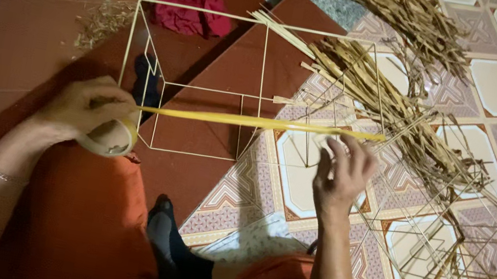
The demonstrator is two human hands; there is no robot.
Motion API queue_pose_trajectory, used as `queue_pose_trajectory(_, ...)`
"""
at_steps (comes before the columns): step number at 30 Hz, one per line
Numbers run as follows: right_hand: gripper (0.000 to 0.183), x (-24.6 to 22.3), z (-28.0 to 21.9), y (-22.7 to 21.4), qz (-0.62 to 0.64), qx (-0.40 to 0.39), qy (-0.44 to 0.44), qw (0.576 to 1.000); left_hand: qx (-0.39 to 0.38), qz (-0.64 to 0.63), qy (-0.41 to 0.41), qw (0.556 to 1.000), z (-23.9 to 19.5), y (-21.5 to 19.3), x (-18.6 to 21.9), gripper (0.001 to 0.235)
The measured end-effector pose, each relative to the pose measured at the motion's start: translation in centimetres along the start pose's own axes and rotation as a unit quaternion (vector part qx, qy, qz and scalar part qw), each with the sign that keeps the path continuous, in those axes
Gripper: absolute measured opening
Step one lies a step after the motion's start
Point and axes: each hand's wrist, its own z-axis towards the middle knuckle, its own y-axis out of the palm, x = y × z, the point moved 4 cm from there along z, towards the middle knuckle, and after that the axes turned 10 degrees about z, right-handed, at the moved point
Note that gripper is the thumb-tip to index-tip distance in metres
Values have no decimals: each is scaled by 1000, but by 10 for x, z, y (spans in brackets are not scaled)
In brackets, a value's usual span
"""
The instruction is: The person assembles a bamboo frame by wrapping joints with yellow tape and securing them. They use scissors to cut the tape and repeatedly adjust the frame's position while adding more tape to different joints.
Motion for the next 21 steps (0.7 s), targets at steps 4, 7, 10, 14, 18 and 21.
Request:
queue_pose_trajectory(4, 30, -43, 59, 13, -4, -77, -128, 989, 21, -24, 18, 999, -1, 3, -4, 18)
queue_pose_trajectory(7, 24, -51, 77, 20, 0, -133, -170, 976, 23, -35, 35, 999, 1, 1, -5, 18)
queue_pose_trajectory(10, 24, -44, 75, 21, -10, -192, -207, 959, 16, -43, 43, 998, 4, 2, -6, 19)
queue_pose_trajectory(14, 21, -25, 65, 27, -31, -239, -231, 942, 29, -14, 68, 997, 2, 3, -5, 21)
queue_pose_trajectory(18, 22, 2, 53, 36, -137, -232, -302, 914, 19, 37, 3, 999, 2, 3, -7, 21)
queue_pose_trajectory(21, 15, 36, 50, 28, -181, -228, -289, 912, 35, 26, 42, 998, -1, 1, -3, 21)
